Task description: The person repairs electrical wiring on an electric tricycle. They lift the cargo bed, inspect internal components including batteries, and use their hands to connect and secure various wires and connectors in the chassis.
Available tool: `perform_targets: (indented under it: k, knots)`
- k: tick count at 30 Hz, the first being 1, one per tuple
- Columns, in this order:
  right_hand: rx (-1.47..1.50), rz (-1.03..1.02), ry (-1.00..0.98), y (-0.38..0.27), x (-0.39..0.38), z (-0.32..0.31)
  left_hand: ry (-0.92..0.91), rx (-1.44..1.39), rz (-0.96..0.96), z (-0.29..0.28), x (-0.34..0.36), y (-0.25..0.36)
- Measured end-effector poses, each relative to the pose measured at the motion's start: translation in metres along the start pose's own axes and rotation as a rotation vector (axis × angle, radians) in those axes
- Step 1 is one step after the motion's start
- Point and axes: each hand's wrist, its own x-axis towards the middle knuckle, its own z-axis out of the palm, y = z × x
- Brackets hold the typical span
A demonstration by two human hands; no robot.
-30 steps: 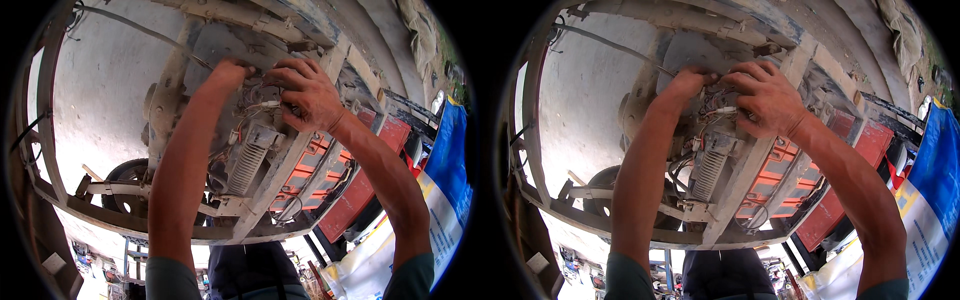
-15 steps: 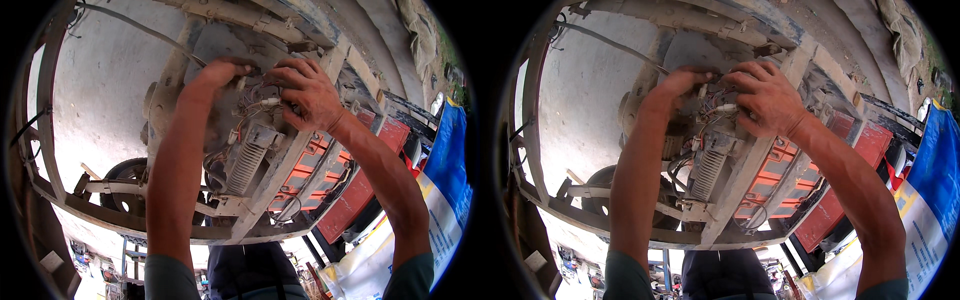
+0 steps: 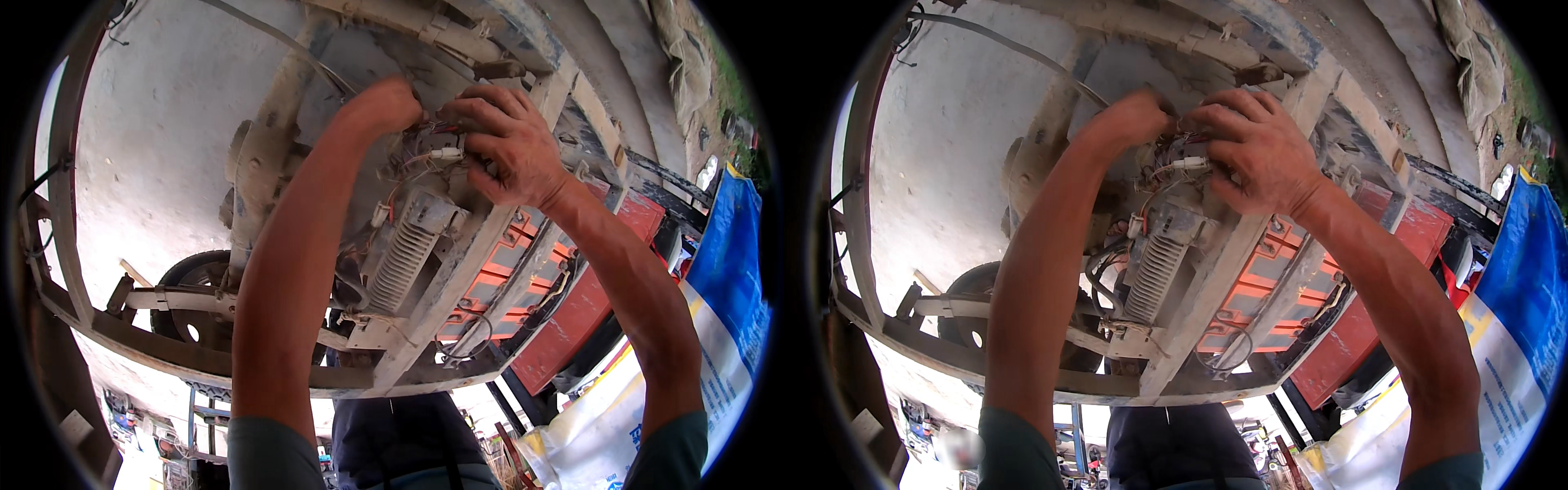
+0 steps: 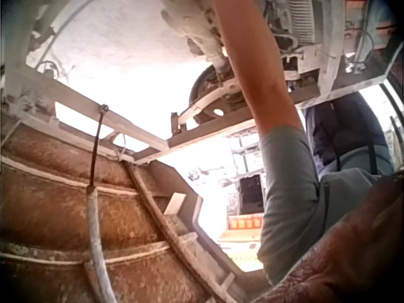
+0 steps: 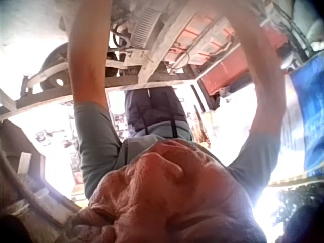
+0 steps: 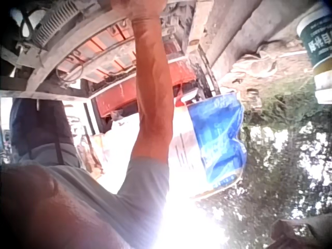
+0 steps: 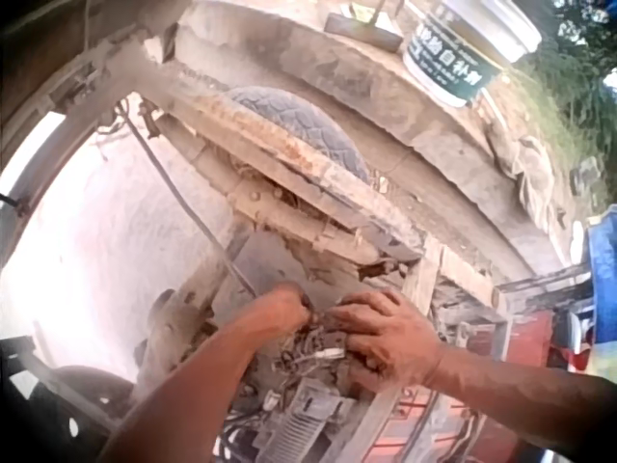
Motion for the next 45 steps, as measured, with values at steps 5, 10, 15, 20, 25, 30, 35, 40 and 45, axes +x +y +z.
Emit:
perform_targets:
  k: [5,10,15,20,25,30,35,40,45]
  knots:
    - [0.007,0.012,0.006,0.005,-0.006,0.003,0.128,0.285,0.008,0.009,-0.011,0.036]
    - [0.015,0.023,0.053,0.004,-0.005,0.006,0.141,0.181,-0.025,0.015,-0.003,0.019]
    - [0.04,0.024,0.084,0.003,-0.004,0.007,0.207,0.058,-0.015,0.036,0.018,-0.012]
    - [0.057,0.055,0.093,0.005,-0.007,0.006,0.279,-0.02,-0.025,0.047,0.023,-0.007]
    - [0.047,0.055,0.092,0.005,-0.008,0.005,0.062,-0.327,0.262,0.037,0.022,-0.027]
    - [0.069,0.041,0.08,-0.001,-0.004,0.006,0.119,-0.422,0.248,0.043,0.016,-0.025]
    - [0.058,0.034,0.098,0.0,-0.002,0.008,0.226,-0.297,0.017,0.048,0.012,-0.02]
    - [0.032,0.096,0.139,0.007,-0.011,0.011,0.237,-0.377,0.098,0.041,-0.001,-0.019]
    - [0.162,0.098,0.18,0.01,-0.008,0.002,0.111,-0.446,0.146,0.021,-0.004,-0.014]
